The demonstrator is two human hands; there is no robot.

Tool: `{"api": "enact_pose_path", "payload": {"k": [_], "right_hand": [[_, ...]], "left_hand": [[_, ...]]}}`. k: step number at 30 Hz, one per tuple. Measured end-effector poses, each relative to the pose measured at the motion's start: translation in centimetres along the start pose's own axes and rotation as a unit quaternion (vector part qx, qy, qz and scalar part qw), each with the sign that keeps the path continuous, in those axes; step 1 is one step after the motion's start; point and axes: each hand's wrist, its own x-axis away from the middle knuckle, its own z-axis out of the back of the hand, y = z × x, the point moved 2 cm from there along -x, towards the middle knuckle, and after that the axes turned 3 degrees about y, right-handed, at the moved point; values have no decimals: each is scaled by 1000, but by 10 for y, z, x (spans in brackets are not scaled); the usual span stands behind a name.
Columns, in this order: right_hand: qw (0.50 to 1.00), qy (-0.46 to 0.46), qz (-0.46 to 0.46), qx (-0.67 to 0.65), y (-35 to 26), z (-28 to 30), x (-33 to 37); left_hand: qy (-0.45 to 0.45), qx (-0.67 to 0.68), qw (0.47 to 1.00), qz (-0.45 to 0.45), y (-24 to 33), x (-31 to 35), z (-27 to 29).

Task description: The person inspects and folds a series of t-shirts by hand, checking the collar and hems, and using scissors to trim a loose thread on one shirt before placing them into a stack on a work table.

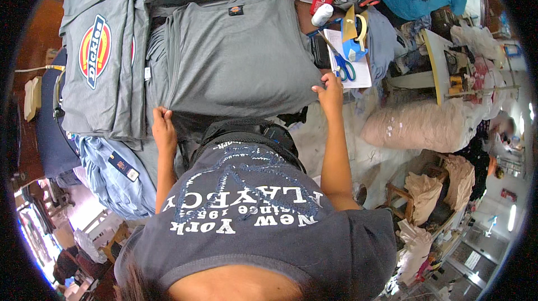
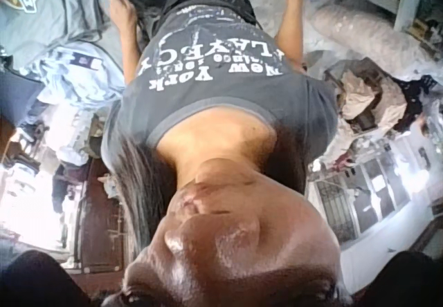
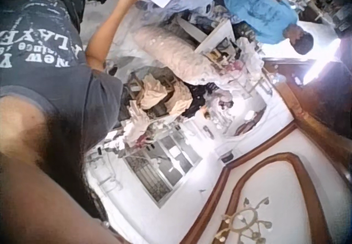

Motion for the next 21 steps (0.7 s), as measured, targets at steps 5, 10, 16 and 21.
{"api": "enact_pose_path", "payload": {"k": [5, 10, 16, 21], "right_hand": [[984, -1, -88, -156, 32, -13, -5], [947, -18, -190, -259, 32, -8, -4], [937, -31, -173, -302, 1, 43, -15], [809, 35, -116, -575, -52, 103, -25]], "left_hand": [[-114, 260, 959, -19, -8, -7, -7], [-165, 468, 867, 50, 12, -19, 17], [-167, 438, 883, 6, 47, -41, 57], [-52, 464, 875, -128, 49, -58, 110]]}}
